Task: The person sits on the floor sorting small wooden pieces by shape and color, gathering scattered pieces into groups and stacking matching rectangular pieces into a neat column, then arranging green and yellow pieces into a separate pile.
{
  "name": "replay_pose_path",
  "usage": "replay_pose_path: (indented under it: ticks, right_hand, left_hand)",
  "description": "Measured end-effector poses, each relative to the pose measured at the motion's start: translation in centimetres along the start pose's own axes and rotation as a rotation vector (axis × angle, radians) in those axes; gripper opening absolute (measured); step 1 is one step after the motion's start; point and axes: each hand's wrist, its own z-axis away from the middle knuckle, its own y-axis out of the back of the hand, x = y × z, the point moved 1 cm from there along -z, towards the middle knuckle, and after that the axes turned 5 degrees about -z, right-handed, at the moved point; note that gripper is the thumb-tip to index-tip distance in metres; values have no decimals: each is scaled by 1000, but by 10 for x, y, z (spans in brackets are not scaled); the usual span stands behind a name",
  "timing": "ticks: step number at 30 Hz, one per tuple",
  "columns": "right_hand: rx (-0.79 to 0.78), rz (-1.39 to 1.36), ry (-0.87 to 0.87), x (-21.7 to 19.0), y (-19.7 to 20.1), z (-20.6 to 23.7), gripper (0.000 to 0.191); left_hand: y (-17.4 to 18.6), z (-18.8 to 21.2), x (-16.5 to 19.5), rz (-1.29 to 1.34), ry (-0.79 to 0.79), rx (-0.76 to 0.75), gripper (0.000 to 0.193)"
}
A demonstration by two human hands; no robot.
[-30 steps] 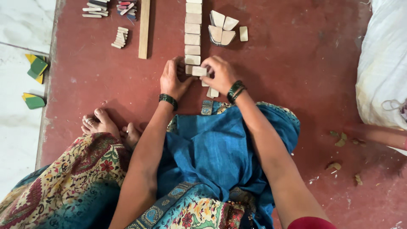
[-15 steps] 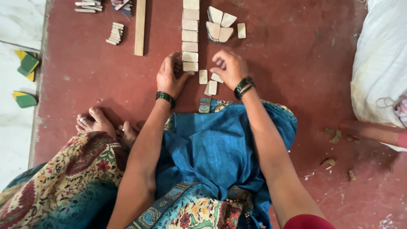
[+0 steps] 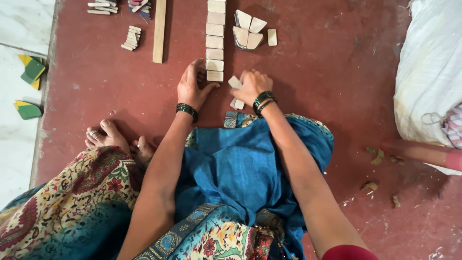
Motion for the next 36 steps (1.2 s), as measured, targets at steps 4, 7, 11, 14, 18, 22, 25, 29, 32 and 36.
replay_pose_path:
  ticks: [4,7,11,14,18,22,25,29,32,36]
  right_hand:
    - [177,-147,142,1,6,1,35]
    - [228,-167,331,-13,-2,0,35]
    - [287,-53,451,-29,-12,-5,37]
    - [263,-100,476,-28,-11,-8,37]
    - [227,-191,419,-13,0,-10,36]
    - [129,-167,231,30,23,-6,26]
    - [-11,-181,129,48,23,-1,29]
    - [-125,-180,272,40,5,11,33]
    - [-163,-43,232,24,-11,21,41]
    - [-137,-93,274,15,-13,22,37]
  left_hand:
    - [-1,0,-2,-35,-2,0,84]
    - [-1,1,-3,-61,-3,-1,89]
    - [-2,1,-5,-60,16,-13,90]
    - [-2,0,-4,-48,14,-9,89]
    - [1,-2,2,-46,12,-16,89]
    - [6,-1,11,-113,-87,34,72]
    - [10,-1,15,-181,-91,-6,58]
    - [12,0,15,-171,-112,4,54]
    - [13,0,12,-157,-109,15,58]
    - [9,-2,7,-78,-26,3,72]
